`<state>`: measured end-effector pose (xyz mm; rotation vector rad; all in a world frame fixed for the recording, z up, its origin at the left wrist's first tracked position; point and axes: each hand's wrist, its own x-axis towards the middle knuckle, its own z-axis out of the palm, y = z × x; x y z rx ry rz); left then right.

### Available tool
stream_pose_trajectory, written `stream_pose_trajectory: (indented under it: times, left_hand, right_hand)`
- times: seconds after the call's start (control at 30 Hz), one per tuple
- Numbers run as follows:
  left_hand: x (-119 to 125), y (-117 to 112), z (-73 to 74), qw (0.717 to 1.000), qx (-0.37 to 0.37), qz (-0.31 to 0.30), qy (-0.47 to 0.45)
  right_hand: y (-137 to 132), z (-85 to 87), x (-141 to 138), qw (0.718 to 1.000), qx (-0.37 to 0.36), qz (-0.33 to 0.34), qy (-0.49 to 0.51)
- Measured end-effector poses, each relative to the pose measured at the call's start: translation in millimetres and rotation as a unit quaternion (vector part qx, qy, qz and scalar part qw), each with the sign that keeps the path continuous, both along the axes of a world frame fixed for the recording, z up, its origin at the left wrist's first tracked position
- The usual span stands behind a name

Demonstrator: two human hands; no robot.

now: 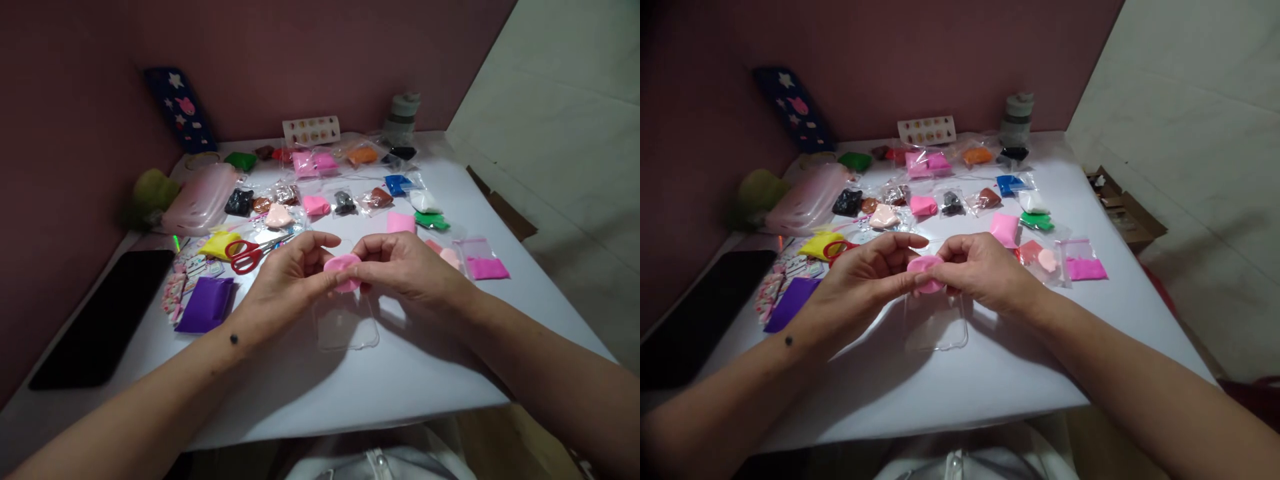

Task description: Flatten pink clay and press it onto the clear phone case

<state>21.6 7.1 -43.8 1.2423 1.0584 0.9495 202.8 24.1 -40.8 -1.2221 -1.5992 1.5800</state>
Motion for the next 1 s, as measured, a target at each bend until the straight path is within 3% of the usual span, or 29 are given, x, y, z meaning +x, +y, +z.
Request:
stream_pose_trajectory:
  times: [0.17,0.37,0.63,0.83,1.0]
  left_hand:
    - [3,-3,1.4,1.0,0.019,-0.017,0.008]
    - [-1,0,-1.1,0.999,0.004,-0.029,0.023]
    - [0,1,-6.0,0.999,0.028,-0.007,-0.022]
    - [1,1,-6.8,0.999,0.003,-0.017,-0.03]
    - [2,1,-7.9,0.998,0.028,0.029,-0.045]
  right_hand:
    - [-3,-0.2,0,0.999,0.038,-0.008,0.038]
    - [-4,-1.7,3,0.996,0.083,-0.018,-0.006]
    - [-7,-6.5,0,0.994,-0.015,-0.013,0.105]
    - [-10,-12.5,1,0.996,0.034,-0.003,0.083]
    - [-11,-14.3,0,0.993,0.031,0.034,0.107]
